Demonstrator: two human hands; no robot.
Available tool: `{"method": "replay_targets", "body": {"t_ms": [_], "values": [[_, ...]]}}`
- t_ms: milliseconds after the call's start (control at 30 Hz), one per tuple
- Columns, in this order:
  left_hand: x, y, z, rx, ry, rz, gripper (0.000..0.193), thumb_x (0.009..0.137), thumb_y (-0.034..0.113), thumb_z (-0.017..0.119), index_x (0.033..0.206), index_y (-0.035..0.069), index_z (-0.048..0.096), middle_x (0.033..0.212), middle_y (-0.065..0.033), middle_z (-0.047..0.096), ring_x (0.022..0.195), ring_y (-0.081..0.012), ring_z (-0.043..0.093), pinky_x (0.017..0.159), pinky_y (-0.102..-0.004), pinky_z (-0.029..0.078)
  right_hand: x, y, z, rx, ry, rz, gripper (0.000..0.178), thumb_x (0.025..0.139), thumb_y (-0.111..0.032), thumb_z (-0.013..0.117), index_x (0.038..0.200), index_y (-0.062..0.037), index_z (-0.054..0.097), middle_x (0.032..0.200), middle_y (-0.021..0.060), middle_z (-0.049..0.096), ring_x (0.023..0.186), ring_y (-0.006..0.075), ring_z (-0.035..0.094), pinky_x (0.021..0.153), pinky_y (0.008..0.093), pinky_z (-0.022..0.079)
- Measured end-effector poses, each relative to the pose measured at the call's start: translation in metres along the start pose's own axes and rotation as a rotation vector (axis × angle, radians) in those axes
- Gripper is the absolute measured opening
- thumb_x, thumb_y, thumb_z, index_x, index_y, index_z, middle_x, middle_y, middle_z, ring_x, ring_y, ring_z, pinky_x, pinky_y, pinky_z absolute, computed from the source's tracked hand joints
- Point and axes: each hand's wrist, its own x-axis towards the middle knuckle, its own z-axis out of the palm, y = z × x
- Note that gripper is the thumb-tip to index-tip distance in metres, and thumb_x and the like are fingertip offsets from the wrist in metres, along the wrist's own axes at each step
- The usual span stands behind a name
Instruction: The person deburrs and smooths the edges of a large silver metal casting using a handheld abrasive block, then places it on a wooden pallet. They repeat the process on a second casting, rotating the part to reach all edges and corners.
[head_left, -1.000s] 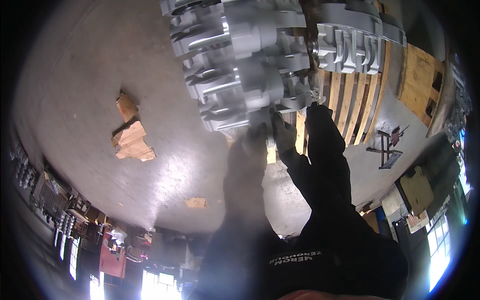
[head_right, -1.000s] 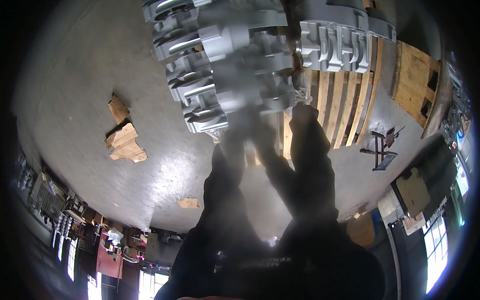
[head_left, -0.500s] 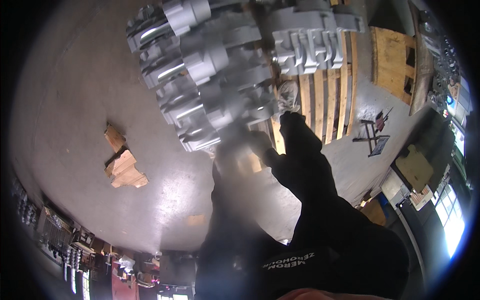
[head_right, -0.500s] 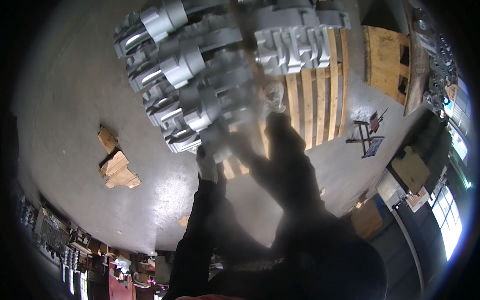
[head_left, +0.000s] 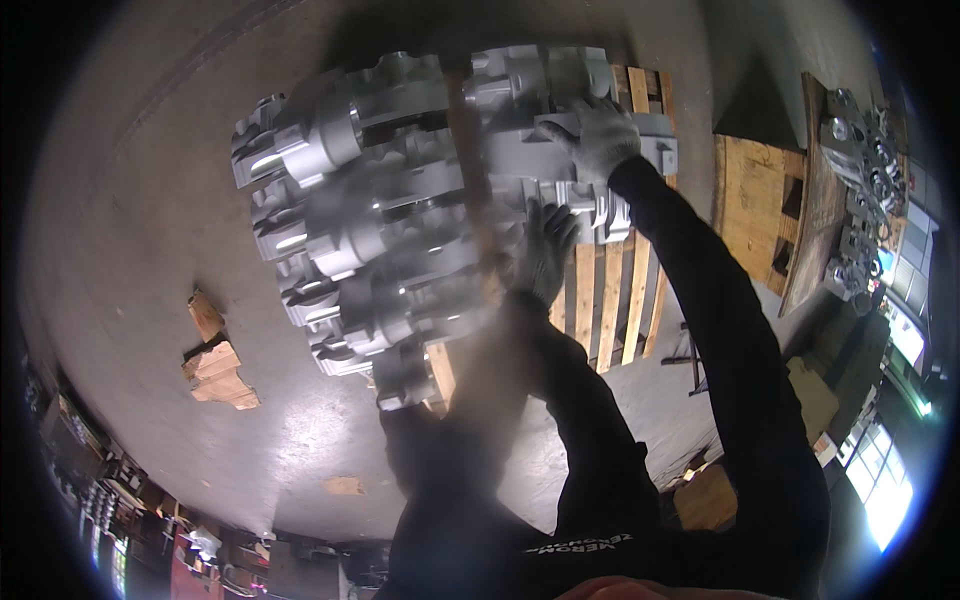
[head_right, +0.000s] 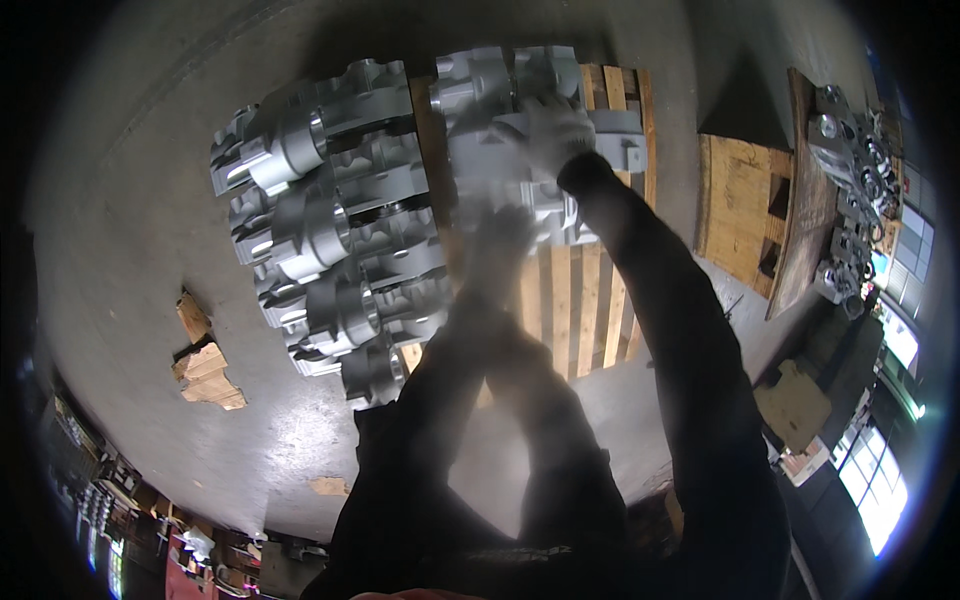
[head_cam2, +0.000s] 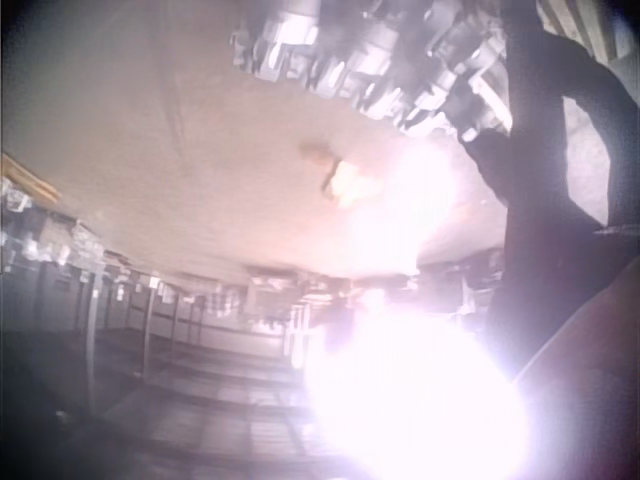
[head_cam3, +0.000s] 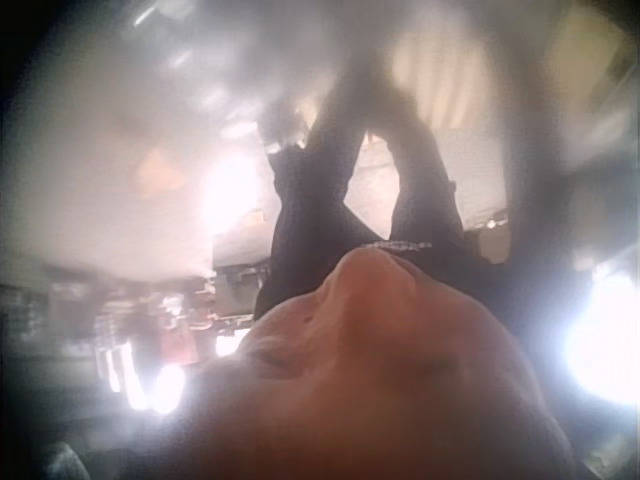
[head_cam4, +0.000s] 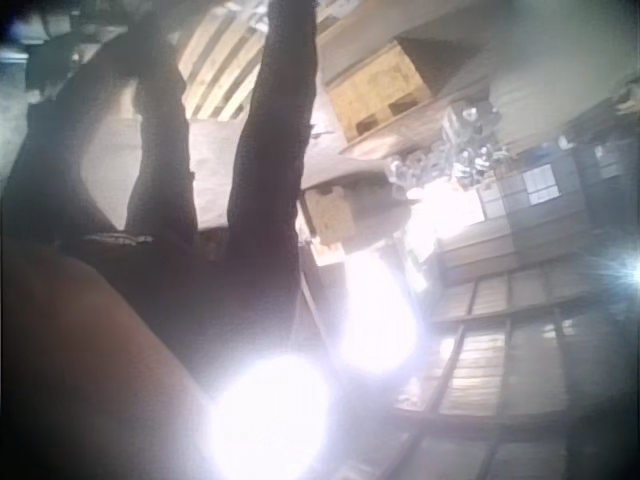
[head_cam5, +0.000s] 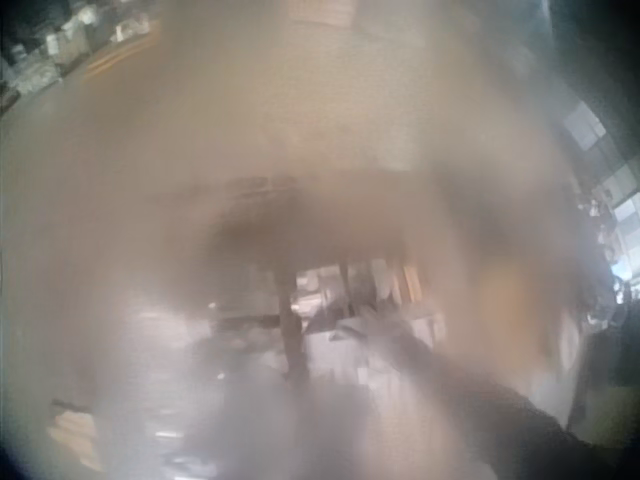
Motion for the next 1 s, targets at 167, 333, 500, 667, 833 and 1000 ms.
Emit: {"method": "replay_targets", "body": {"t_ms": [167,333,500,667,833,1000], "values": [[0.085,-0.016,0.052,0.202,-0.053,0.054,0.038,0.099,0.021,0.056,0.135,0.010,0.050,0.126,-0.0213,0.064,0.123,-0.0375,0.059,0.105,-0.0460,0.046,0.052,0.023,0.035,0.185,-0.346,0.014,0.062,0.091,-0.068,0.062,0.095,-0.0079,0.076,0.086,0.0155,0.075,0.084,0.0304,0.074,0.080,0.0428,0.058],[0.064,-0.009,0.053,1.268,0.150,0.412,0.035,0.099,0.015,0.056,0.133,0.009,0.052,0.119,-0.0211,0.068,0.111,-0.0363,0.066,0.096,-0.0451,0.052,0.050,0.020,0.062,0.068,-0.276,-0.127,0.047,0.092,-0.061,0.063,0.098,-0.0174,0.080,0.071,0.0107,0.070,0.072,0.0291,0.070,0.073,0.0406,0.057],[0.065,-0.011,0.060,0.874,0.193,0.478,0.038,0.112,0.033,0.043,0.128,0.004,0.061,0.123,-0.0082,0.068,0.114,-0.0218,0.064,0.101,-0.0381,0.052,0.052,0.016,0.067,-0.034,-0.231,-0.313,0.025,0.100,-0.047,0.058,0.116,-0.0358,0.075,0.086,0.0075,0.072,0.076,0.0268,0.070,0.069,0.0395,0.057],[0.074,-0.013,0.049,1.165,0.301,0.433,0.041,0.113,0.036,0.042,0.124,0.003,0.063,0.120,-0.0069,0.068,0.111,-0.0198,0.064,0.103,-0.0369,0.051,0.061,0.015,0.061,-0.259,-0.192,-0.582,0.025,0.102,-0.041,0.056,0.122,-0.0388,0.073,0.088,0.0081,0.070,0.077,0.0252,0.070,0.070,0.0366,0.058],[0.086,-0.024,0.052,0.902,0.287,0.484,0.037,0.113,0.031,0.042,0.122,0.002,0.064,0.118,-0.0066,0.068,0.109,-0.0159,0.064,0.100,-0.0312,0.052,0.065,0.020,0.054,0.084,-0.344,-0.250,0.040,0.093,-0.056,0.066,0.105,-0.0200,0.079,0.084,0.0118,0.073,0.075,0.0267,0.072,0.070,0.0388,0.058],[0.089,-0.031,0.070,0.989,0.346,0.366,0.035,0.113,0.031,0.044,0.122,0.004,0.065,0.114,-0.0055,0.069,0.105,-0.0143,0.064,0.093,-0.0281,0.053,0.066,0.029,0.052,-0.109,-0.303,-0.436,0.030,0.095,-0.039,0.061,0.119,-0.0215,0.068,0.090,0.0036,0.070,0.078,0.0220,0.071,0.073,0.0354,0.058]]}}
